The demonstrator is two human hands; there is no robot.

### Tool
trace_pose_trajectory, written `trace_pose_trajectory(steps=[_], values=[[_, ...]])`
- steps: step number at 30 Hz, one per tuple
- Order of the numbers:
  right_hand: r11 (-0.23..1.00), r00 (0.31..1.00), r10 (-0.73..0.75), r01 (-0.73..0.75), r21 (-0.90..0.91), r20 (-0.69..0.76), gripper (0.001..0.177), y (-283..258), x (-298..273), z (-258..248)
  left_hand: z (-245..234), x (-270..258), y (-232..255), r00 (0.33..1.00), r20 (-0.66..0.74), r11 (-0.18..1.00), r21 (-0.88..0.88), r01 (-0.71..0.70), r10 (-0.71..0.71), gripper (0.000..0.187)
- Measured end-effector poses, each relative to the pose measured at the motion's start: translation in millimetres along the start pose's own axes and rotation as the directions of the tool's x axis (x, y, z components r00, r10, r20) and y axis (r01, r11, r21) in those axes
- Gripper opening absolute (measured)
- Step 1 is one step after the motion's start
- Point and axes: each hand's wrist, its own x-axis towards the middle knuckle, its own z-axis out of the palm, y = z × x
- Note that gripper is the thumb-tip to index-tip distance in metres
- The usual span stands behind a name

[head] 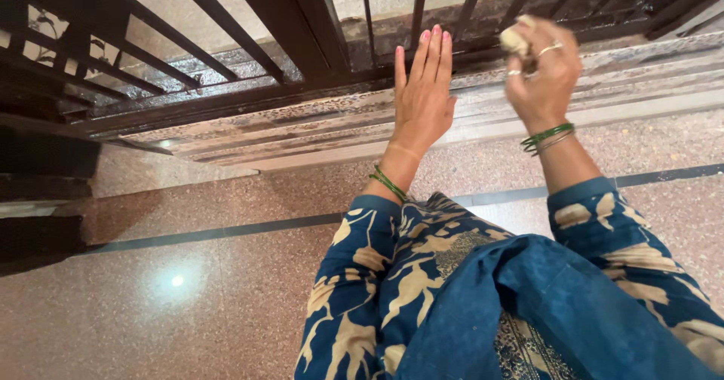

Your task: The person wipes the metal bars of a gate using a cloth.

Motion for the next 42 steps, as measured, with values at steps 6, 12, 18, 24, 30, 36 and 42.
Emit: trace_pose_trajectory(steps=[6,12,18,24,30,36,42], values=[[0.998,0.988,0.054,-0.052,-0.018,0.145,0.051,15,3,-10,29,2,21,0.977,-0.147,0.978,-0.118,-0.173,0.155,0.085],[0.989,0.989,0.108,-0.096,-0.113,0.105,0.036,40,-6,-25,10,9,37,0.986,0.136,0.991,0.077,-0.107,0.096,0.105],[0.955,0.988,0.132,-0.106,-0.276,0.078,0.043,64,-5,-27,24,16,50,0.992,0.007,0.991,-0.048,-0.129,0.129,0.105],[0.969,0.99,0.112,-0.091,-0.229,0.081,0.053,68,-22,-31,19,19,61,0.983,0.182,0.999,0.029,-0.033,0.027,0.11],[0.937,0.974,0.216,-0.228,-0.265,-0.073,0.046,106,-27,-36,38,19,59,0.991,0.026,0.981,-0.141,-0.13,0.135,0.099],[0.971,0.99,0.136,-0.127,-0.201,0.034,0.055,106,-20,-51,36,32,75,0.969,0.16,0.981,0.016,-0.192,0.187,0.1],[0.951,0.962,0.269,-0.273,-0.148,-0.048,0.041,131,-24,-64,41,29,79,0.964,0.222,0.951,0.24,-0.197,0.143,0.09]])
